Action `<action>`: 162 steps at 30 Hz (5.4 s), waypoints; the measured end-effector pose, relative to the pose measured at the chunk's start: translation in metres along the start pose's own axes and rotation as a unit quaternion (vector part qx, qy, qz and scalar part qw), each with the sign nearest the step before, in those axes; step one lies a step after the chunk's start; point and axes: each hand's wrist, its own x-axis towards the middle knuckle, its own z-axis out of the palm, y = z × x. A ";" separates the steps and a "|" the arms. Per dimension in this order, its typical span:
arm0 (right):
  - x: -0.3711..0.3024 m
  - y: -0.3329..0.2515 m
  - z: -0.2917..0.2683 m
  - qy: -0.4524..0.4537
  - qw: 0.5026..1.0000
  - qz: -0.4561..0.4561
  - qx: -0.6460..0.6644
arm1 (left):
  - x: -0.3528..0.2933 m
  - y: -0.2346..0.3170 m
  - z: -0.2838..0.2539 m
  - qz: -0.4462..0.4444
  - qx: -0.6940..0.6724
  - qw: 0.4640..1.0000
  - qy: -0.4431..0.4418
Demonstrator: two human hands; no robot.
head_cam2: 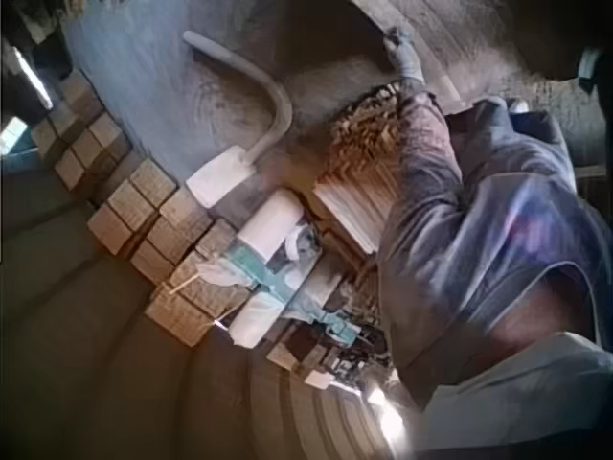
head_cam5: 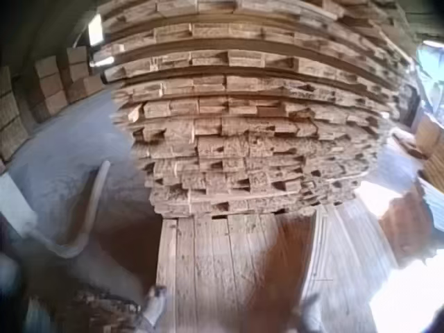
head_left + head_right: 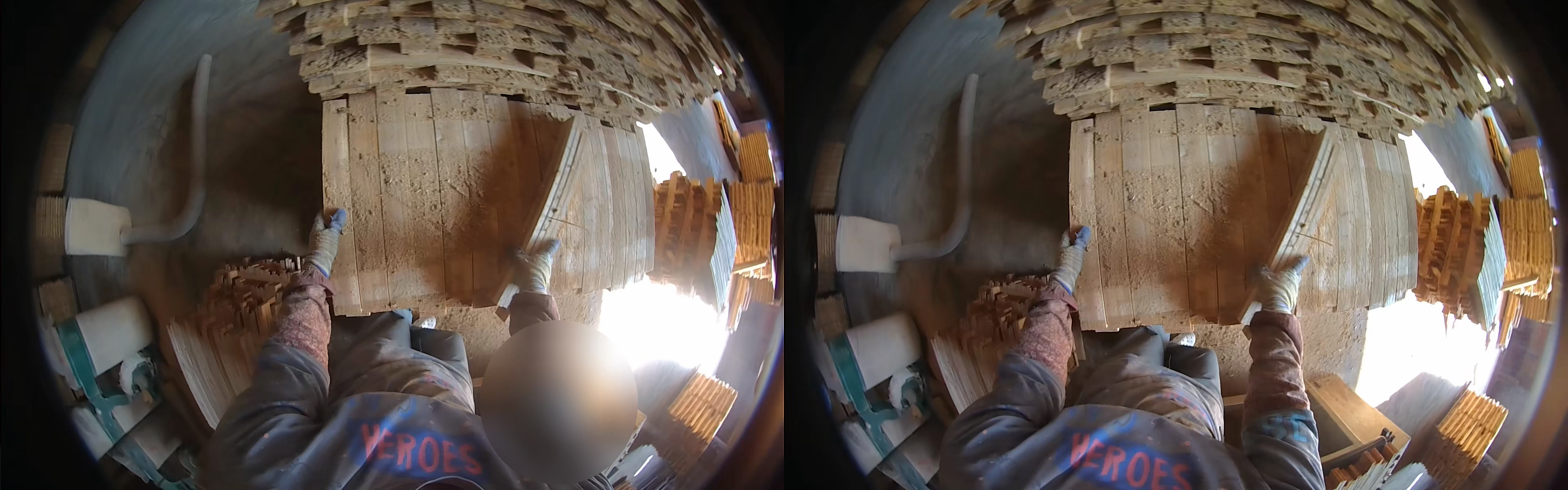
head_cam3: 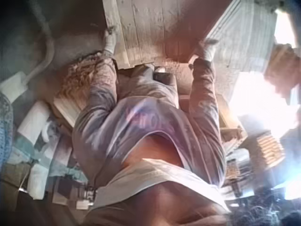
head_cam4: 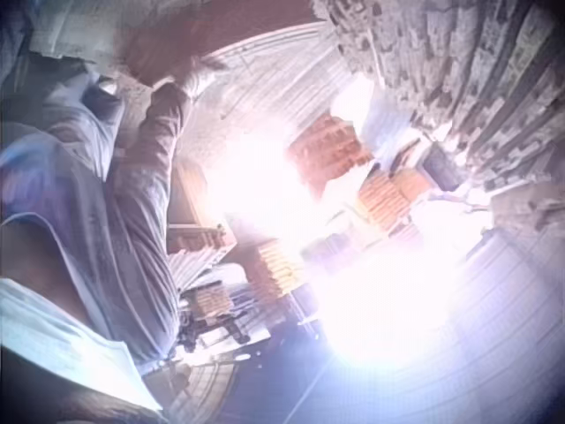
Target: The person repeatedly picks up small wooden planks from a large pile and stacks them into a neat pile on the floor. The person wears gloves and uses both hands to handle the planks.
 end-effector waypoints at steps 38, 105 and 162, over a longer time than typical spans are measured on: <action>-0.015 -0.014 -0.040 -0.079 0.954 0.017 0.290 | -0.140 0.078 0.060 -0.011 0.305 0.952 0.006; -0.093 -0.208 0.171 -0.107 0.840 -0.341 -0.409 | -0.051 0.019 -0.009 -0.046 -0.040 0.988 -0.143; -0.008 -0.158 0.073 -0.178 0.962 -0.195 -0.073 | -0.080 0.054 0.036 -0.089 0.181 0.977 -0.067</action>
